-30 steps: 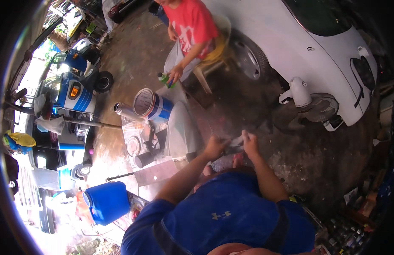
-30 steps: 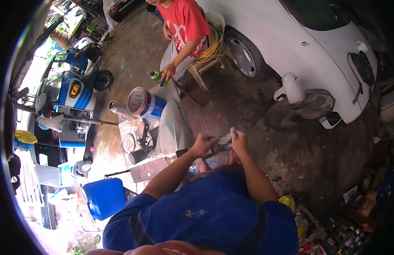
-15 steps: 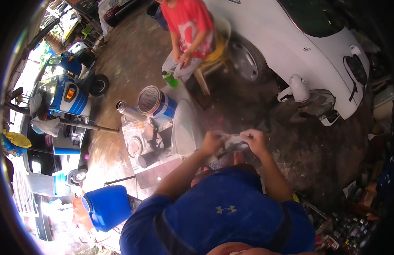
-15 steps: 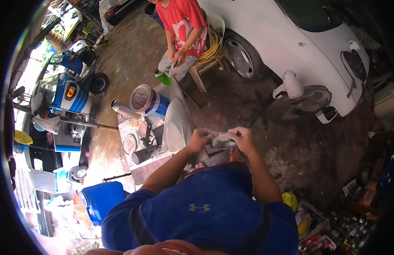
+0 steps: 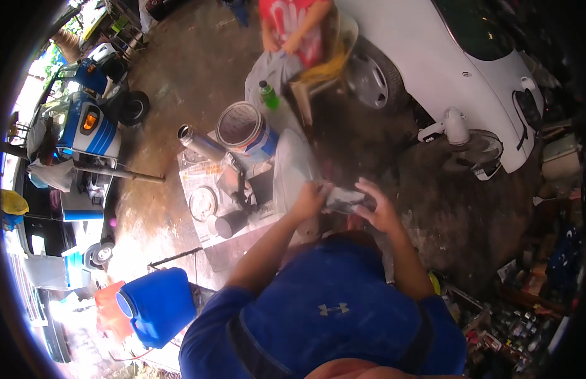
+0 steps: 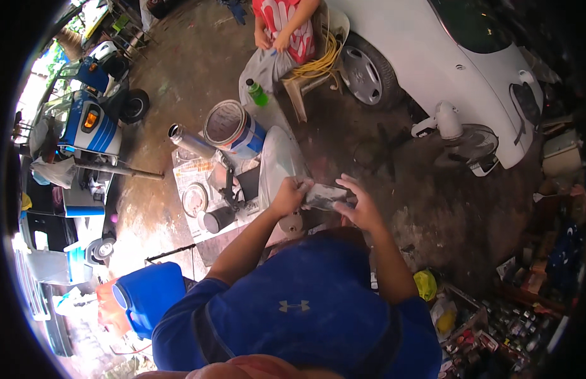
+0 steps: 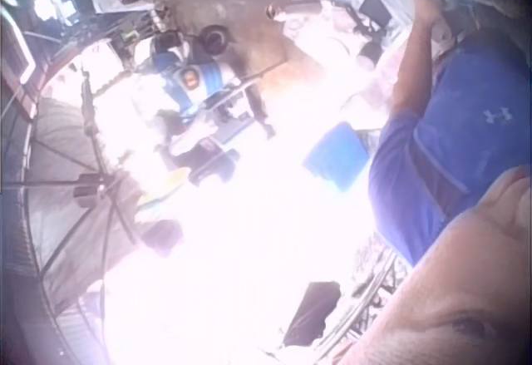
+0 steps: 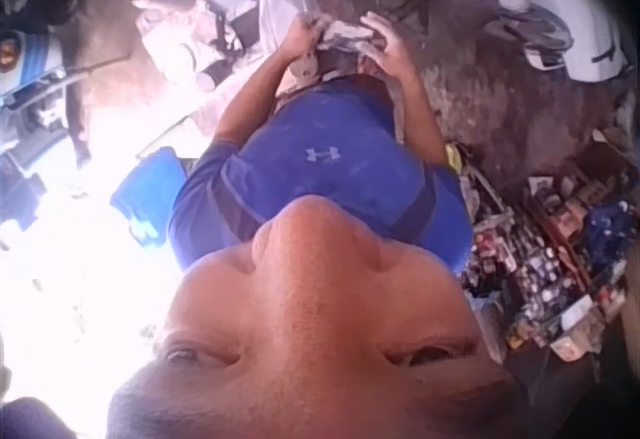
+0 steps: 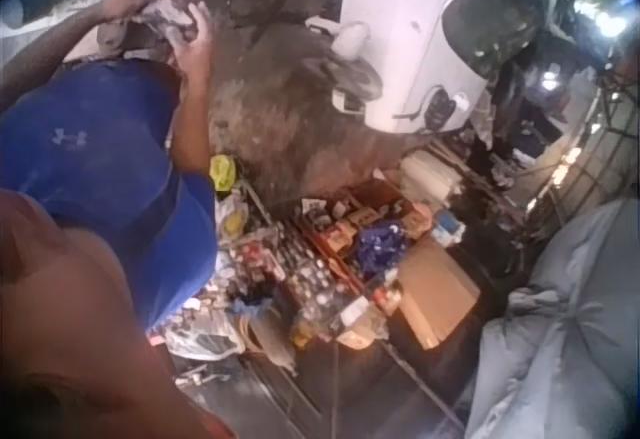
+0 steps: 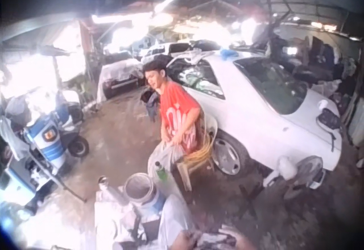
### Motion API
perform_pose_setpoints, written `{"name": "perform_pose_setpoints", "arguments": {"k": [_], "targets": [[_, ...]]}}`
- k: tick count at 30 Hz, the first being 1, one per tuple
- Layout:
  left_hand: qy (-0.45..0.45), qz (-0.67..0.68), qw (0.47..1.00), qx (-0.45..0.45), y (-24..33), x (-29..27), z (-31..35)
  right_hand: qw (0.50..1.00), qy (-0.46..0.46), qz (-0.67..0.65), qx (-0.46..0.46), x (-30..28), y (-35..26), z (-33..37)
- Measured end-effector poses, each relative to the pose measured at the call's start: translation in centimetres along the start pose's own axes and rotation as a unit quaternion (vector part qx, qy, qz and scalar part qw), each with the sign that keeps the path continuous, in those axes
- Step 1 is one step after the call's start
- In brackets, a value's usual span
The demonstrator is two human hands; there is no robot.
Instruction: The person sands a light-colored automotive fender panel by hand using a sanding block and sandpaper, periodically wiping the surface with a cloth.
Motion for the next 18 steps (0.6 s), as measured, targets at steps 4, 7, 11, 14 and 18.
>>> {"name": "perform_pose_setpoints", "arguments": {"k": [4, 7, 11, 14, 18], "targets": [[-0.012, -0.177, 0.984, 0.034, 1.8, -2.2, 0.7, 0.983, -0.166, 0.076, -0.036, 5.0, -4.1, -0.1], [-0.013, -0.123, 0.992, 0.005, 1.2, -1.9, 0.8, 0.959, -0.221, 0.169, -0.059, 8.1, -3.4, -0.4], [0.007, -0.096, 0.995, -0.026, 1.1, -3.0, 0.6, 0.96, -0.218, 0.15, -0.085, 9.3, -2.0, -2.1], [0.057, -0.105, 0.993, -0.004, 1.6, -3.8, 1.1, 0.963, -0.119, 0.099, -0.222, 8.7, -5.3, -3.4], [0.302, -0.313, 0.9, 0.027, 5.2, -8.3, 1.3, 0.983, -0.122, 0.02, -0.135, 9.1, 0.8, -6.5]]}}
Point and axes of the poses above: each hand's wrist, its own z-axis away from the middle knuckle, its own x-axis out of the palm, y = z × x, the point moved 10 cm from there along -z, towards the middle knuckle, and after that the axes turned 3 degrees about -y, right-handed, at the moved point
